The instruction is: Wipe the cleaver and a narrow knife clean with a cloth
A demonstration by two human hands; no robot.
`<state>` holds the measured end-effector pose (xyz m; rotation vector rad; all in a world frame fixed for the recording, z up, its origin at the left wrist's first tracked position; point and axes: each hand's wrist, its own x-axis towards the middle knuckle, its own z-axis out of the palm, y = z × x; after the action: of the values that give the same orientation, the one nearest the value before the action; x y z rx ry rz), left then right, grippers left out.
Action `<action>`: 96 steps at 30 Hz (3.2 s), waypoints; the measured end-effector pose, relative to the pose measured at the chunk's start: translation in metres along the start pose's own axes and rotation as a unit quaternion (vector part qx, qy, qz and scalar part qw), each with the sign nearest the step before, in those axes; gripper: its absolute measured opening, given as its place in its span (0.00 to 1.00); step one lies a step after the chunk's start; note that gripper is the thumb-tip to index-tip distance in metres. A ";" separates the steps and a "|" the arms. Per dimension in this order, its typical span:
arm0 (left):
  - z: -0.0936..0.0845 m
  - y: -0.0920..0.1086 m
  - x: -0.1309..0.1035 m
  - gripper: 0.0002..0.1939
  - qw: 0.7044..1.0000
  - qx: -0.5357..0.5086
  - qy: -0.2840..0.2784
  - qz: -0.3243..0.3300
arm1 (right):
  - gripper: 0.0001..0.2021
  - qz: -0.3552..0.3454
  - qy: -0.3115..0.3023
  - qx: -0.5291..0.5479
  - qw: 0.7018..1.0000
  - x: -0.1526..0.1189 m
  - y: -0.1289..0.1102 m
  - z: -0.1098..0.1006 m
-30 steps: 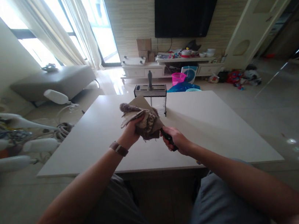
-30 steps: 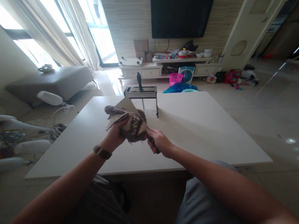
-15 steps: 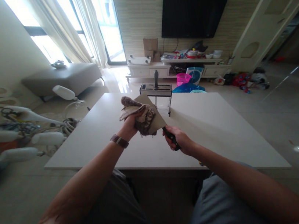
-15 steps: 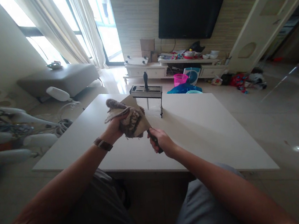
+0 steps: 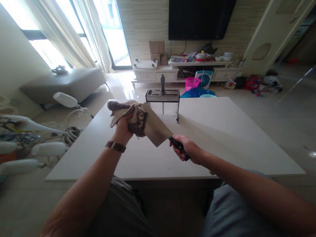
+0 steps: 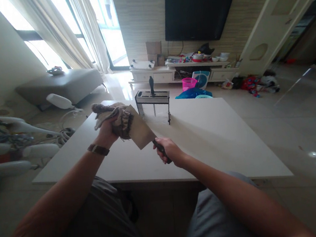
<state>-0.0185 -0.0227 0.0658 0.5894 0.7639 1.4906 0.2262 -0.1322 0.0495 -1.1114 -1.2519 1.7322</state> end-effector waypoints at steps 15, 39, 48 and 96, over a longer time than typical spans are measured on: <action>-0.003 0.001 -0.004 0.17 0.998 -0.049 -0.041 -0.016 | 0.15 0.023 -0.006 0.015 1.000 0.001 0.003 -0.006; 0.012 -0.018 -0.018 0.11 0.997 -0.018 -0.015 -0.079 | 0.15 0.020 0.021 0.100 0.995 0.005 0.011 -0.003; 0.018 -0.031 -0.029 0.08 0.991 0.022 -0.034 -0.131 | 0.16 0.057 -0.001 0.239 0.969 0.005 0.004 -0.006; 0.012 -0.009 -0.023 0.12 0.999 -0.032 -0.008 0.005 | 0.18 -0.017 -0.021 0.030 0.999 0.002 0.010 0.004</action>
<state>-0.0021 -0.0442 0.0681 0.5579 0.6987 1.5126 0.2211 -0.1341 0.0401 -1.0180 -1.2297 1.7634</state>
